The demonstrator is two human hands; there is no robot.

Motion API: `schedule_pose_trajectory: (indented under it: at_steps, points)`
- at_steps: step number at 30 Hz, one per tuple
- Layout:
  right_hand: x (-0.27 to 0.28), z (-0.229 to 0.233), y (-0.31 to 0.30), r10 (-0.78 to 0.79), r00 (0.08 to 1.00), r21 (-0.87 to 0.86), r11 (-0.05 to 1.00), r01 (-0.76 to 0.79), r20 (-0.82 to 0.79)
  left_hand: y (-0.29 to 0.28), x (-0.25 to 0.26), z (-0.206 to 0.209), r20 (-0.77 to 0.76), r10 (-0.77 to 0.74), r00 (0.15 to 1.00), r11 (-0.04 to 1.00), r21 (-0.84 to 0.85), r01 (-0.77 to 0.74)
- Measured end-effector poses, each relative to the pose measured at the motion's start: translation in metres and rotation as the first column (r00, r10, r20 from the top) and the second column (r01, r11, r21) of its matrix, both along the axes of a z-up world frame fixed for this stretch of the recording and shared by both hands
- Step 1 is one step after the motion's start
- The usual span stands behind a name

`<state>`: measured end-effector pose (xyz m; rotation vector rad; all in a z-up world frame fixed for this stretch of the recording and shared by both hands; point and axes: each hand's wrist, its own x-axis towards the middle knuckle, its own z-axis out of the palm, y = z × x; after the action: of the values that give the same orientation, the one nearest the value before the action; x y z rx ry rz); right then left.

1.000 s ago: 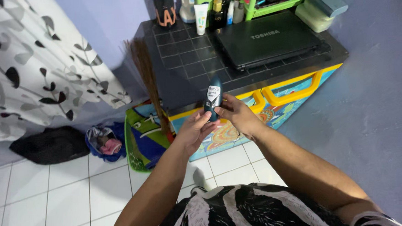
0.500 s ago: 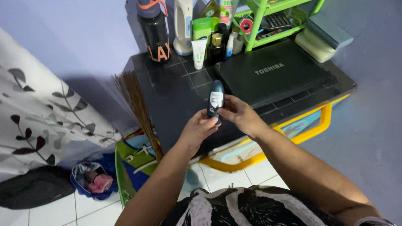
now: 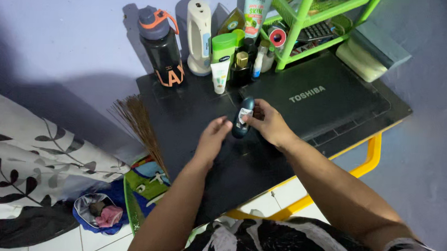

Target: The person gathers toiletries from the bed, including a green deodorant stick, a perfume bottle, a lotion tube, a wallet, and a comb, and carries them to a small desk. They place and arrange the bottles and tubes on the desk next to a laptop and a water bottle, then return to the bed to pick up remaining items.

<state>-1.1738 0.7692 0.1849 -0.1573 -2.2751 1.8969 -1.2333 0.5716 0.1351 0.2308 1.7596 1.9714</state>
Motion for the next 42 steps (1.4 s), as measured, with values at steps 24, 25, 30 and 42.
schedule_pose_trajectory:
  at_steps: [24, 25, 30, 42]
  points:
    - [-0.168, 0.056, 0.008, 0.223, 0.913, 0.75, 0.651, 0.121, -0.34, 0.014, -0.147, -0.025, -0.634, 0.268, 0.726, 0.812, -0.257, -0.524]
    - [-0.172, 0.053, 0.008, 0.243, 0.918, 0.761, 0.643, 0.09, -0.314, 0.016, -0.152, -0.025, -0.656, 0.256, 0.71, 0.811, -0.253, -0.527]
    - [-0.177, 0.04, 0.016, 0.234, 0.942, 0.804, 0.591, 0.06, -0.242, 0.03, -0.166, -0.027, -0.6, 0.249, 0.76, 0.826, -0.278, -0.49]
    - [-0.169, 0.046, 0.024, 0.258, 0.921, 0.778, 0.624, 0.072, -0.292, 0.045, -0.179, -0.032, -0.626, 0.163, 0.762, 0.866, -0.279, -0.415]
